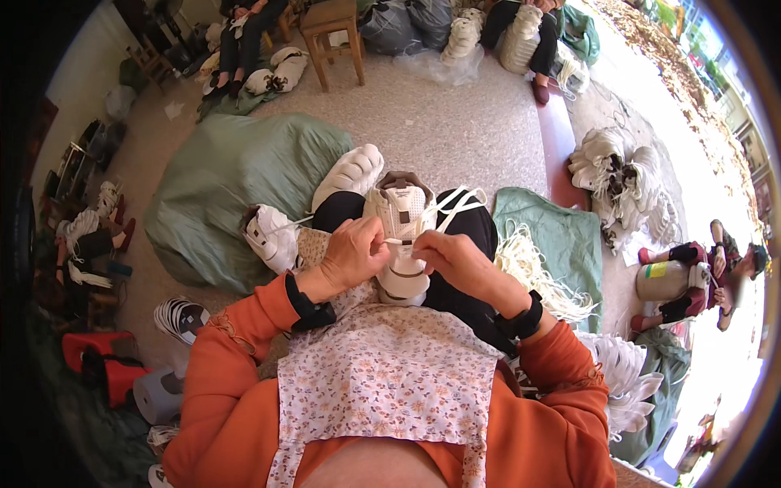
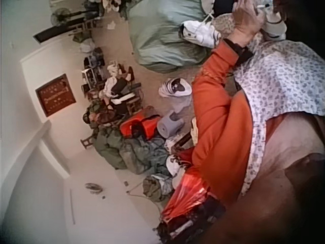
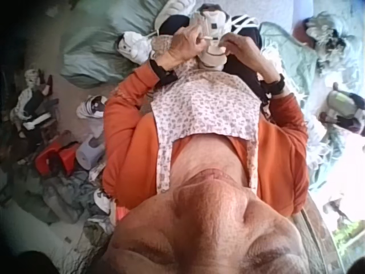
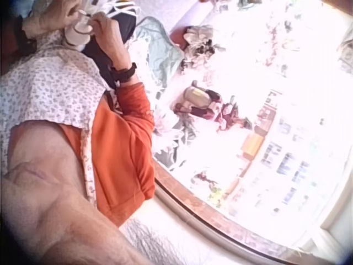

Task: The recorder is lacing shoe uppers by hand as part of a shoe assembly line.

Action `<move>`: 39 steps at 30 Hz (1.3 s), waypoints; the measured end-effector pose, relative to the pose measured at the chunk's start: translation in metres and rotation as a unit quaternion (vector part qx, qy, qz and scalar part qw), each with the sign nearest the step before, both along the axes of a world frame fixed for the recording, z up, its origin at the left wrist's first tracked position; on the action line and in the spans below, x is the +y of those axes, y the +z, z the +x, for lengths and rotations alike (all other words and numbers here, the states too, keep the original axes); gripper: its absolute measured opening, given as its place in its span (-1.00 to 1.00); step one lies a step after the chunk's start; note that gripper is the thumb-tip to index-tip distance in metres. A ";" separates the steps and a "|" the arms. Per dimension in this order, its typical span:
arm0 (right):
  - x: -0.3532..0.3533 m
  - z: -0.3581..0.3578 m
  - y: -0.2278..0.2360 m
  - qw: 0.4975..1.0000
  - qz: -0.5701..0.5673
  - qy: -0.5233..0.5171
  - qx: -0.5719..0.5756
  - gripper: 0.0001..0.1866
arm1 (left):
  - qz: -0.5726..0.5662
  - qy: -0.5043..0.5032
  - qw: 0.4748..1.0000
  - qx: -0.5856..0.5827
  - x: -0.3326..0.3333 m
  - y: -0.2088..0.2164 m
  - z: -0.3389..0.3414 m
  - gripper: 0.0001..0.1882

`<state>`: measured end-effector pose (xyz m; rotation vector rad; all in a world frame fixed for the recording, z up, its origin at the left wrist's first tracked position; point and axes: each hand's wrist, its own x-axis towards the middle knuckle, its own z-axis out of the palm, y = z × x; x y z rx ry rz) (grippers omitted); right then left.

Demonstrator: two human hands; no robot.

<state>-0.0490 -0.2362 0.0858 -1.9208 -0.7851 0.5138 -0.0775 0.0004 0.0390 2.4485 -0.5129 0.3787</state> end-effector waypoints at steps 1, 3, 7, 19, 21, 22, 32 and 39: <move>0.002 0.005 0.003 0.999 0.013 -0.032 0.037 -0.86 | -0.010 0.001 0.999 0.038 0.001 0.002 -0.001 -0.71; 0.004 0.016 0.008 0.999 -0.006 -0.047 -0.014 -0.86 | -0.058 -0.004 0.995 0.085 0.001 0.009 -0.003 -0.60; 0.021 0.029 0.003 0.972 -0.049 -0.009 -0.228 -0.83 | -0.066 0.026 0.975 0.210 -0.001 0.022 -0.004 -0.36; 0.040 0.039 -0.005 0.881 -0.259 0.110 -0.381 -0.79 | -0.144 -0.072 0.964 0.213 0.019 0.009 0.001 -0.47; 0.040 0.038 -0.004 0.890 -0.228 0.102 -0.382 -0.79 | -0.137 -0.116 0.978 0.101 0.022 0.007 0.002 -0.60; 0.039 0.037 -0.003 0.886 -0.234 0.102 -0.387 -0.79 | -0.130 -0.132 0.981 0.065 0.023 0.007 0.003 -0.67; 0.038 0.041 -0.008 0.872 -0.247 0.117 -0.407 -0.79 | -0.124 -0.158 0.979 -0.034 0.014 0.002 0.013 -0.78; 0.036 0.045 -0.015 0.882 -0.239 0.107 -0.391 -0.84 | -0.144 -0.146 0.978 0.035 0.017 0.008 0.012 -0.77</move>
